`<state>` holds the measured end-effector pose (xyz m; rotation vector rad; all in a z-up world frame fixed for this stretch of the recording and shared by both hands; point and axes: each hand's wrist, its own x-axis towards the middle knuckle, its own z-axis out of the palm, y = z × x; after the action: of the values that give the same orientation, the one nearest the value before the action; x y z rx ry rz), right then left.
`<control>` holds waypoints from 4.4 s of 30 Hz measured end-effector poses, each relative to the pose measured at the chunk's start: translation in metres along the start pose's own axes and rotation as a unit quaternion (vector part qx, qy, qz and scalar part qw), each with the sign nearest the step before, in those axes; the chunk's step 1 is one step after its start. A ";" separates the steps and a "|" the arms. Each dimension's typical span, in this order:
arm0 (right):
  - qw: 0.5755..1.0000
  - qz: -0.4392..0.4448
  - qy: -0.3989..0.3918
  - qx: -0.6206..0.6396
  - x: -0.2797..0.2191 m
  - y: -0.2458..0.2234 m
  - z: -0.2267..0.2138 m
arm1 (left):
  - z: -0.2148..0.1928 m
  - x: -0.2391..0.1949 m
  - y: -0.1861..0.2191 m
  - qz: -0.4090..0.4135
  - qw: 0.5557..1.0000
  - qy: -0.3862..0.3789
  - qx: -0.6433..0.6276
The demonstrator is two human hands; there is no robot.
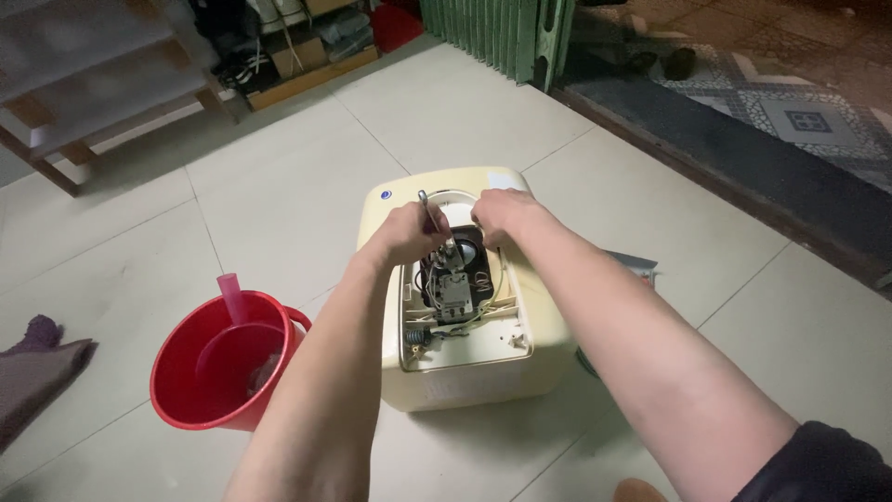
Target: The person uses a wrench to tighten or loosen a bolt on the internal mechanism of a small beige appliance. They repeatedly adjust the tool and reposition their hands while working on the exposed motor and wiring.
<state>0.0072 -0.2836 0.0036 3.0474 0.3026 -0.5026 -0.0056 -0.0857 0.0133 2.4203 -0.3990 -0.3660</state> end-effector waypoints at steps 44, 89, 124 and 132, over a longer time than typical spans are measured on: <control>0.989 -0.119 0.041 -0.074 0.006 -0.041 0.002 | -0.032 -0.021 -0.052 -0.011 0.989 0.122 -0.079; 0.999 -0.040 0.011 -0.001 -0.016 -0.021 -0.009 | 0.006 -0.004 -0.011 0.001 1.000 -0.016 -0.025; 0.998 -0.035 -0.003 -0.044 0.010 -0.022 -0.003 | 0.036 0.030 -0.018 0.034 0.996 0.007 0.083; 0.999 -0.032 -0.004 -0.044 0.009 -0.019 -0.002 | 0.042 0.047 -0.024 0.007 0.992 0.003 0.125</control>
<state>0.0126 -0.2628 0.0027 2.9577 0.4107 -0.4892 0.0267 -0.1090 -0.0409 2.6593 -0.4833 -0.3197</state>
